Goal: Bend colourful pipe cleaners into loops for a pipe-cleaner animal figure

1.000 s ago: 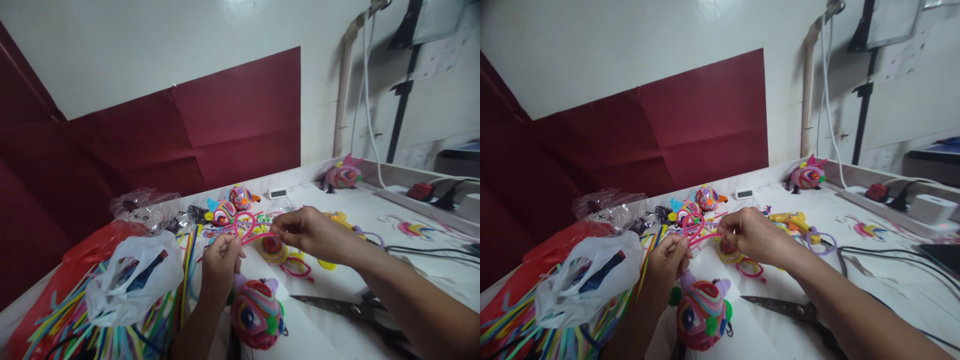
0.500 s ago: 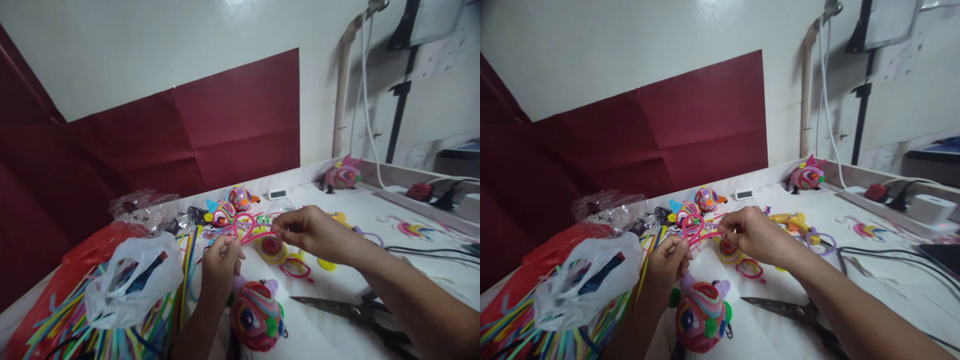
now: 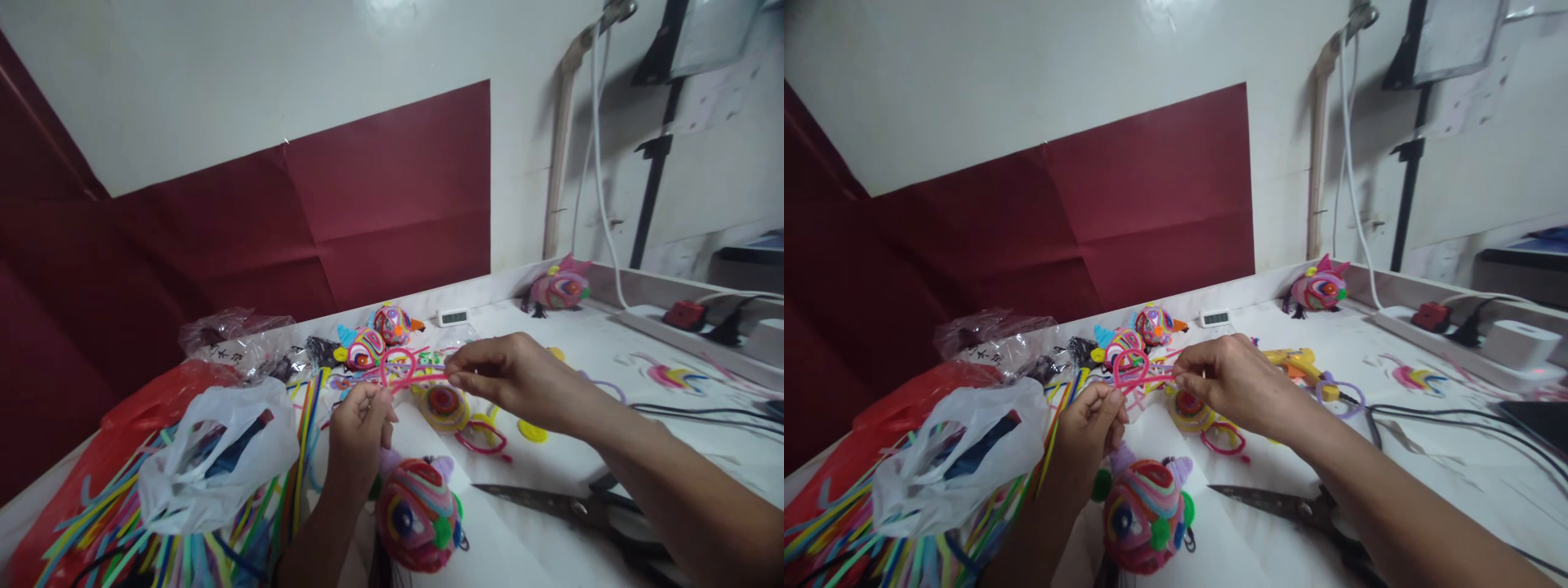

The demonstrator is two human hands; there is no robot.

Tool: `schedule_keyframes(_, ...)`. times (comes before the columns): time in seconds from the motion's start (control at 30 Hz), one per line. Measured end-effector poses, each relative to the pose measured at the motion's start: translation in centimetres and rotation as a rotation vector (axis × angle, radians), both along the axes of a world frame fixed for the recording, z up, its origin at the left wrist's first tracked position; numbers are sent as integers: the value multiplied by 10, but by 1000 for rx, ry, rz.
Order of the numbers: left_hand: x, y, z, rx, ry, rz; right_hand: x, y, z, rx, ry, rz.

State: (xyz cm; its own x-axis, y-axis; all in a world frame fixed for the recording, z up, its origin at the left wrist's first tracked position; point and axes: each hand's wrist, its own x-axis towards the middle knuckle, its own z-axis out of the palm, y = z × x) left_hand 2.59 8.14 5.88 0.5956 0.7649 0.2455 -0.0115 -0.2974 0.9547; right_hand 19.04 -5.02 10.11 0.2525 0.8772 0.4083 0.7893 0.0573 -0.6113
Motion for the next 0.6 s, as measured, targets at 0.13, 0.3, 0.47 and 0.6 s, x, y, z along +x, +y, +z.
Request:
schedule_keyframes(0.13,-2,2,-2,109,35,5,2,-6,2,58,-36,11)
schedule_keyframes(0.3,-3,0,0,267,106,50,3,-11,5,56,-121,37)
schedule_keyframes(0.47,-4,-1,1,336,173,77,2,-11,6,57,-220,23)
schedule_keyframes(0.6,-5,-2,1,382,223,79,2,-11,5,53,-285,-6)
